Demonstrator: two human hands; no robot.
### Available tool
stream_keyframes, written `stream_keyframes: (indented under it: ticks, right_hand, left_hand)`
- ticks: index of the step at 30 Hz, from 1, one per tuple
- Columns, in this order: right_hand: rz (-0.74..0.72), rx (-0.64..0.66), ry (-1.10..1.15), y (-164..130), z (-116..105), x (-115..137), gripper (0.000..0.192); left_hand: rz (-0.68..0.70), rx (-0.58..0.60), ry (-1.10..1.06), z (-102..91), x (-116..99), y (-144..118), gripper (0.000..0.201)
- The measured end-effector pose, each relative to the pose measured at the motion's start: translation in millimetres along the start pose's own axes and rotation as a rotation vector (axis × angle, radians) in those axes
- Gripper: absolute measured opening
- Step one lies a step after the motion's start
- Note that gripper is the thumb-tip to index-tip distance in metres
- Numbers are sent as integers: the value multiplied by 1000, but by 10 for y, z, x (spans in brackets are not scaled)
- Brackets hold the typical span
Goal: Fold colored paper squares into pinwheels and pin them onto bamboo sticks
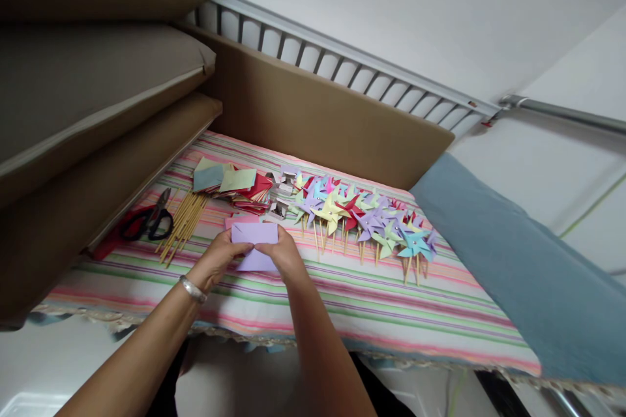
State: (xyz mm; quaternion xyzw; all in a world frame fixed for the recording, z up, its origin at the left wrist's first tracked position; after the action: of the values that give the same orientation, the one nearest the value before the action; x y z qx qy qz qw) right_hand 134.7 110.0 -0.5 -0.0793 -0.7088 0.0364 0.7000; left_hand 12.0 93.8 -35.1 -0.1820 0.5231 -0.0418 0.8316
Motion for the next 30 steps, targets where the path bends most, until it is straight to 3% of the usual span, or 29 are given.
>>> stream_keyframes:
  ticks: [7,16,18,20,24,30]
  right_hand:
    - [-11,-74,146,-5,-45,-2,46]
    - [-135,-145,82,-38,-89,35,49]
    - [-258,-231,-89,-109,-224,133,51]
    - [-482,-295,-323,-263,-308,325,44]
    - [-900,-224,-685,-641,-175,556,30]
    - [-1067,-124,-867,-799,-9,496,30]
  left_hand:
    - [-73,163,-193,161,77,-25,27]
    - [-101,51,-209,72,76,-7,23]
    - [-100,27,-208,22,55,22,21]
    - [-104,6,-206,-26,44,52,19]
    - [-117,-6,-205,-60,59,83,20]
    - [-137,-11,-199,-51,75,58,21]
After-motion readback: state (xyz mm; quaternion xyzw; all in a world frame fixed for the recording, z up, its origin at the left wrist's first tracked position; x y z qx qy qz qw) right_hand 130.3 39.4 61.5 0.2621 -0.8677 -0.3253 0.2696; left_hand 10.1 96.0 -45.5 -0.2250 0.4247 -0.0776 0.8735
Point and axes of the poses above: each hand's wrist, its own y-axis towards the middle knuckle, its own z-axis out of the palm, x = y × z, the point moved 10 cm from there along y, towards the middle knuckle, and after that the axes turned 10 degrees about -x, right-handed, at the moved point
